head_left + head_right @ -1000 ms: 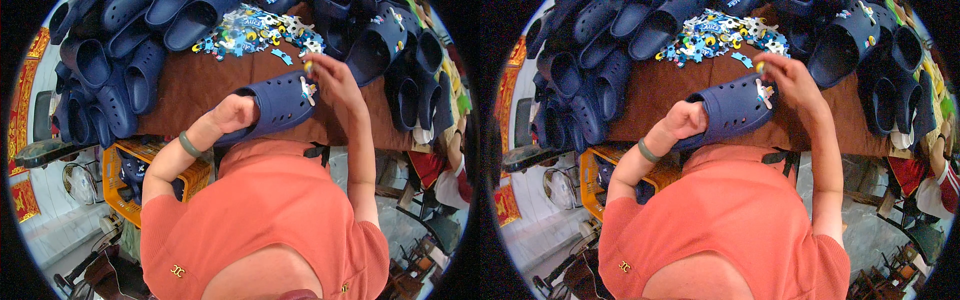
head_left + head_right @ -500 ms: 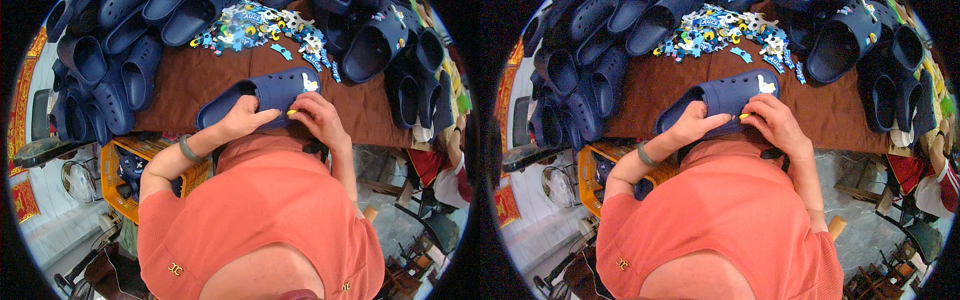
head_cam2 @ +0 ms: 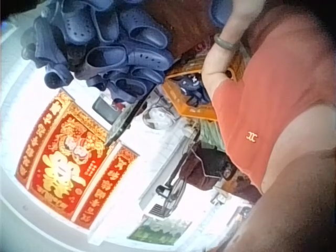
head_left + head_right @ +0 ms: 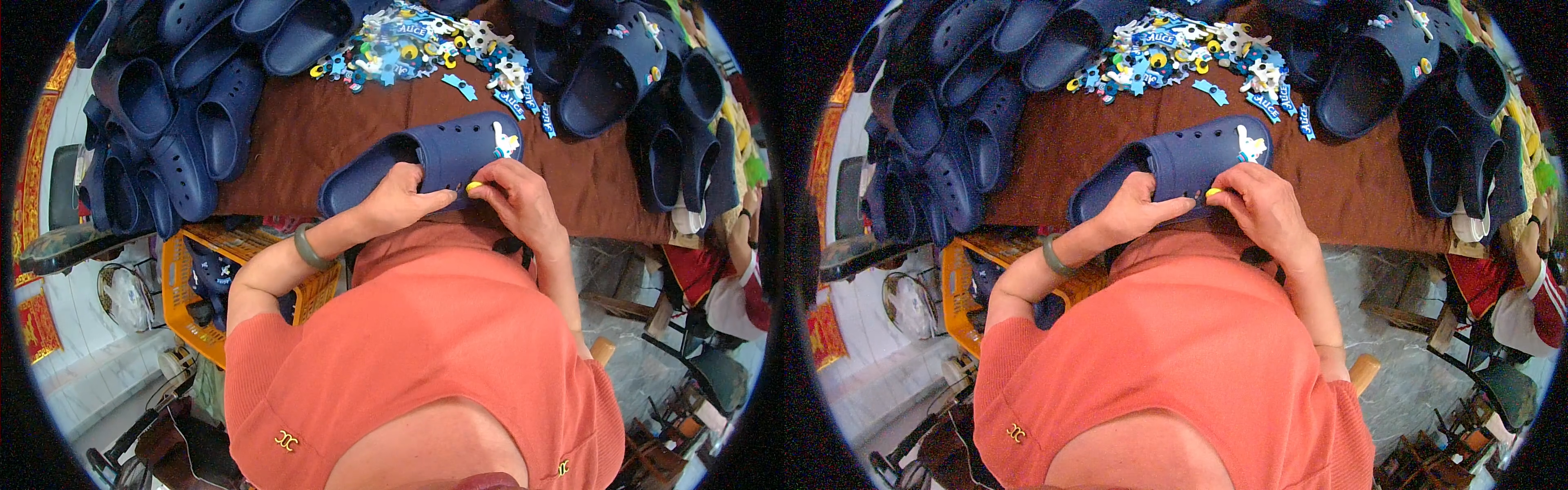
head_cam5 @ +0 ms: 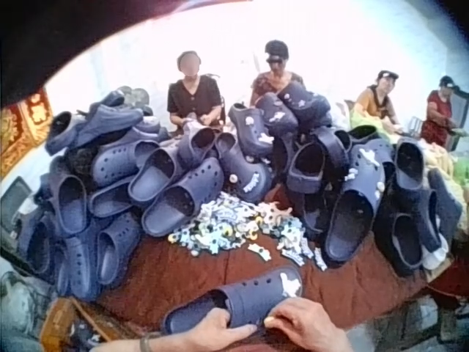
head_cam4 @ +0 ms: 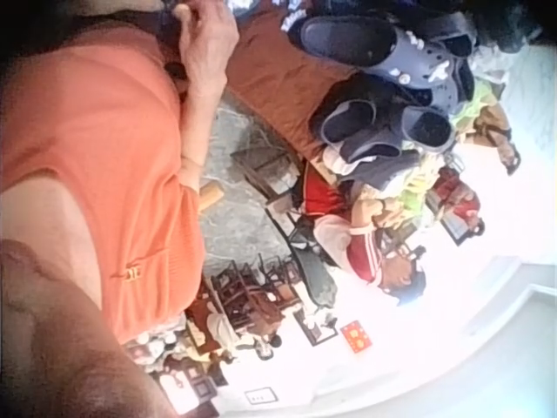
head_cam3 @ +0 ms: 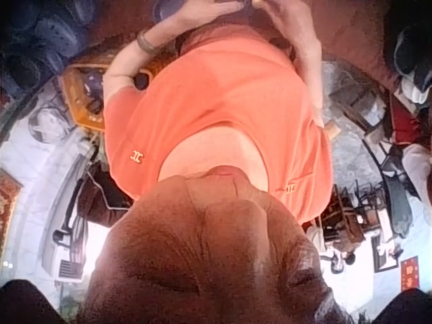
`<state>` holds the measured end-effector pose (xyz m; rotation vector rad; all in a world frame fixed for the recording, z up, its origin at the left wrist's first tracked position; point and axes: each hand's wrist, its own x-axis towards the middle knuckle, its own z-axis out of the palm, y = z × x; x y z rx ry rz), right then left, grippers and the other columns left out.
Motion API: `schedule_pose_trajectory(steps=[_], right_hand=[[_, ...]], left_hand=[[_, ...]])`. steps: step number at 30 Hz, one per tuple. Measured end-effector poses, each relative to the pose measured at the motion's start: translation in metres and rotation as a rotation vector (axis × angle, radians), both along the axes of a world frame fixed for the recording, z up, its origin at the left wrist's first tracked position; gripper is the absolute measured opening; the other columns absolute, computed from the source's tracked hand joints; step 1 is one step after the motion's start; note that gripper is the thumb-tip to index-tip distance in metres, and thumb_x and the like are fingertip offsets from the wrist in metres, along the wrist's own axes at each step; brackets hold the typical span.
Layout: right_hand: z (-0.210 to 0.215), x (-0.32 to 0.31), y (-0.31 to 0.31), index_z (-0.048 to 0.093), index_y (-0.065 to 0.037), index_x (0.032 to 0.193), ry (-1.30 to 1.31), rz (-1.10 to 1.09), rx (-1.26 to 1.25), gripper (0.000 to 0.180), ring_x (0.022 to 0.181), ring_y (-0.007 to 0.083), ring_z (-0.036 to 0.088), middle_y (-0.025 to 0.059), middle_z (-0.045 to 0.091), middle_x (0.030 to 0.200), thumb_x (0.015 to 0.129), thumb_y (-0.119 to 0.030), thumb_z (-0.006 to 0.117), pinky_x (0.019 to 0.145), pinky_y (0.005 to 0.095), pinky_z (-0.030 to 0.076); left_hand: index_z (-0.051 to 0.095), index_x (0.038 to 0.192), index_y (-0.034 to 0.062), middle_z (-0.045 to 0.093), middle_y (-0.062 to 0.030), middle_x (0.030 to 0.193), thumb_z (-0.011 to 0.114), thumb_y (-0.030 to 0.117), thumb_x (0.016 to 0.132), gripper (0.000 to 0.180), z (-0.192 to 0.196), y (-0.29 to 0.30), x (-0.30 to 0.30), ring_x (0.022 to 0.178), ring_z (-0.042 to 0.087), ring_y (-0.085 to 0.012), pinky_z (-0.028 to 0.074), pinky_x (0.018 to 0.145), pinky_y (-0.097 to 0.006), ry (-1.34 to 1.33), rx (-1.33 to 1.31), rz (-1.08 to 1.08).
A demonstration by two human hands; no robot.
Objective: Attaching decorative charms into the holes of rubber clogs.
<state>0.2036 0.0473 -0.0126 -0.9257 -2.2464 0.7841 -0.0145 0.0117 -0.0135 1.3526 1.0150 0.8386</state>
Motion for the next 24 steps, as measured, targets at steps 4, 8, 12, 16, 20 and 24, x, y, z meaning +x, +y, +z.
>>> schedule_pose_trajectory(steps=[4,8,12,16,20,24], right_hand=[[0.007,-0.001,0.0,0.063,-0.005,0.085,-0.085,0.066,-0.021,0.013,0.077,0.0295,0.061,0.0103,0.062,0.081,0.078,-0.012,0.071,0.068,0.038,0.05],[-0.009,-0.007,0.003,0.063,-0.004,0.085,0.015,-0.149,0.169,0.012,0.076,0.0287,0.062,0.0111,0.062,0.081,0.078,-0.011,0.071,0.068,0.0373,0.05],[-0.004,0.017,0.015,0.064,0.0,0.088,-0.034,-0.034,-0.211,0.013,0.075,0.0232,0.062,0.0115,0.063,0.083,0.082,-0.01,0.069,0.066,0.0323,0.048],[-0.013,0.016,0.018,0.065,-0.001,0.088,0.106,-0.073,-0.182,0.013,0.078,0.0238,0.062,0.0099,0.063,0.083,0.08,-0.009,0.071,0.069,0.0326,0.048],[-0.013,0.0,0.017,0.066,-0.003,0.087,0.136,-0.028,-0.068,0.013,0.082,0.0245,0.06,0.0087,0.063,0.083,0.078,-0.009,0.072,0.073,0.0334,0.048],[-0.011,-0.003,0.018,0.065,-0.006,0.082,-0.032,-0.068,0.07,0.016,0.08,0.027,0.059,0.0072,0.064,0.084,0.077,-0.018,0.073,0.071,0.0367,0.044]], left_hand=[[0.064,0.107,-0.0038,0.067,-0.0033,0.101,0.066,0.011,0.085,0.027,-0.001,-0.001,0.0,0.091,0.06,-0.0103,0.049,0.082,-0.028,0.024,-0.006,0.014],[0.057,0.118,-0.0055,0.064,-0.0081,0.108,0.061,0.009,0.084,0.037,-0.014,0.002,0.0,0.098,0.057,-0.0105,0.047,0.087,-0.027,-0.041,0.015,0.121],[0.057,0.118,-0.0059,0.064,-0.0083,0.109,0.061,0.009,0.083,0.038,-0.017,0.002,-0.001,0.098,0.057,-0.0119,0.046,0.089,-0.028,-0.086,-0.078,0.126],[0.058,0.117,-0.0043,0.062,-0.0065,0.114,0.064,0.007,0.084,0.036,-0.012,0.004,-0.001,0.102,0.057,-0.0134,0.044,0.094,-0.029,-0.072,-0.066,0.1],[0.058,0.118,-0.0047,0.062,-0.0068,0.114,0.064,0.007,0.084,0.037,-0.009,0.003,0.0,0.102,0.057,-0.0138,0.044,0.094,-0.029,-0.144,-0.067,0.101],[0.058,0.118,-0.0037,0.062,-0.0067,0.114,0.063,0.008,0.085,0.036,-0.009,0.004,0.0,0.103,0.057,-0.0143,0.044,0.094,-0.03,-0.091,-0.041,0.087]])
